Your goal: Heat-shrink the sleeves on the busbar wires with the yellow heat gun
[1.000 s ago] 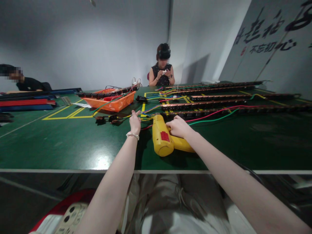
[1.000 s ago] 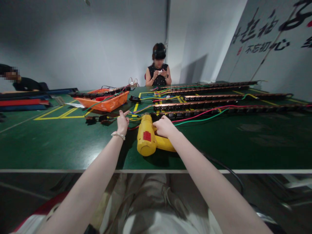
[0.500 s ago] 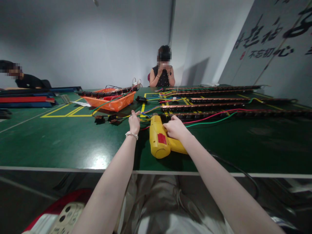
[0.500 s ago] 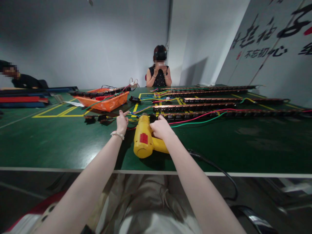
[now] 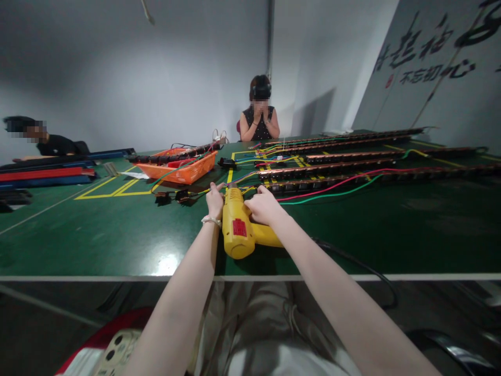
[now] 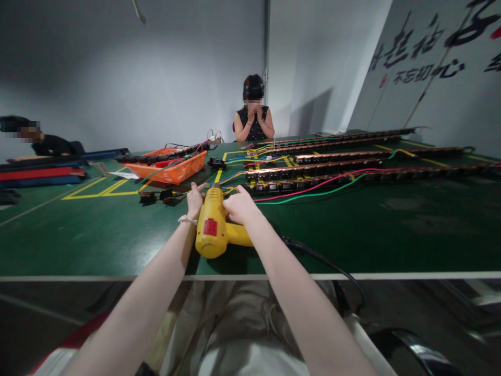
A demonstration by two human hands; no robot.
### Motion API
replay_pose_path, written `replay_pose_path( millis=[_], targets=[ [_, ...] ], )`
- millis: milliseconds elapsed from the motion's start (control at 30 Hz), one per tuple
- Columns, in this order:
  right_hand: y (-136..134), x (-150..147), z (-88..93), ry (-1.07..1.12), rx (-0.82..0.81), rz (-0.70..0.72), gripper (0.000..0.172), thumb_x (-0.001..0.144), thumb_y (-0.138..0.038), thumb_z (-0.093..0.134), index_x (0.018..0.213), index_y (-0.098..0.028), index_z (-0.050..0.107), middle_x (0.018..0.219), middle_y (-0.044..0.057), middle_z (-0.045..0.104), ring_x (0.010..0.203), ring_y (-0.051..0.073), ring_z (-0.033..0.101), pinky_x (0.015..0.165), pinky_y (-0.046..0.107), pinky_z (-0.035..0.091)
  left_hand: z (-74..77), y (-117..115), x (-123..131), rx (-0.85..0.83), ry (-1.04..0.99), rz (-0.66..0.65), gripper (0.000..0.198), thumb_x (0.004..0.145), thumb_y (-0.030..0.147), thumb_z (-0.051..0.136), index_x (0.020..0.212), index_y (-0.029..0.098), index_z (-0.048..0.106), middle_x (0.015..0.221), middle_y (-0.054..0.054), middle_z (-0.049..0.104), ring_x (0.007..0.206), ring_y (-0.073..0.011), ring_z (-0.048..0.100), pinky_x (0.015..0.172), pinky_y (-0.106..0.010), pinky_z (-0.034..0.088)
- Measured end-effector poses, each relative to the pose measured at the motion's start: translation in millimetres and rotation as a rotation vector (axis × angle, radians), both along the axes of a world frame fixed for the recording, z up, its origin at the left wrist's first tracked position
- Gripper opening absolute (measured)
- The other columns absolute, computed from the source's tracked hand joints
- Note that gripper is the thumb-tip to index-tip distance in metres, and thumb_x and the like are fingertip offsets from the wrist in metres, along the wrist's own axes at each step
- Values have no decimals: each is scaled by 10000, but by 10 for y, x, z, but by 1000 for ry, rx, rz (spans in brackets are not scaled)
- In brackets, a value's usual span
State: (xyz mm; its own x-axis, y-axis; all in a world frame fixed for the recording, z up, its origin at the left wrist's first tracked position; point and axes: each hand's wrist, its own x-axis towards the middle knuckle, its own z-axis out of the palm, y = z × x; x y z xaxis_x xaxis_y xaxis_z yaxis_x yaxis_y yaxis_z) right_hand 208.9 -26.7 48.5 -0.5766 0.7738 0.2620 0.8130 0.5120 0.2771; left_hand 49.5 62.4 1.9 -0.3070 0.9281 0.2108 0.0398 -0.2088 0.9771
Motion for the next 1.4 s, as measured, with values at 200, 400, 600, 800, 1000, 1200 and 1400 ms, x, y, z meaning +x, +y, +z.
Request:
replay_pose_path(
  millis=[200,400,600,800,1000,1200,1400],
  targets=[
    [29,34,-15,19,-31,-3,204,729,-213,545,847,-142,695,810,121,726,804,215,646,863,350,250,-9,3,9,26,23,-1,725,895,594,225,1080,66,686,422,34,374,410,-103,332,457,-250,254],
    [46,110,-32,21,-89,-20,193,719,-218,561,842,-152,694,816,101,729,808,205,640,860,332,262,-2,-19,38,57,52,5,619,908,505,281,1087,70,684,411,40,362,419,-108,355,466,-247,263],
    [65,306,-51,49,-109,-76,165,705,-207,555,799,-171,685,798,77,728,776,186,632,822,312,281,-62,54,42,180,113,72,262,777,296,545,873,143,735,720,-54,682,732,-166,594,660,-254,425],
    [57,464,-60,17,-64,-118,179,703,-211,542,803,-172,687,783,83,724,742,186,622,848,323,271,-110,109,30,185,132,76,209,716,264,594,800,133,734,757,-68,707,722,-158,610,680,-249,440],
    [1,430,-27,-77,63,-73,213,714,-164,506,816,-130,690,760,122,709,779,213,628,950,366,191,-127,147,20,169,123,84,212,720,270,599,798,124,731,804,-87,718,759,-169,624,718,-263,452],
    [-71,122,29,-28,49,-45,227,736,-174,509,857,-126,695,786,127,718,817,237,630,943,386,200,-108,129,5,130,70,47,190,705,272,622,751,115,719,762,-84,704,744,-165,616,707,-263,455],
    [-109,-102,65,16,22,-18,222,756,-155,508,865,-120,698,813,128,722,851,241,628,945,384,200,-56,68,-12,23,-49,-15,168,668,270,666,714,109,690,696,-45,664,635,-121,554,642,-250,442]
  ],
)
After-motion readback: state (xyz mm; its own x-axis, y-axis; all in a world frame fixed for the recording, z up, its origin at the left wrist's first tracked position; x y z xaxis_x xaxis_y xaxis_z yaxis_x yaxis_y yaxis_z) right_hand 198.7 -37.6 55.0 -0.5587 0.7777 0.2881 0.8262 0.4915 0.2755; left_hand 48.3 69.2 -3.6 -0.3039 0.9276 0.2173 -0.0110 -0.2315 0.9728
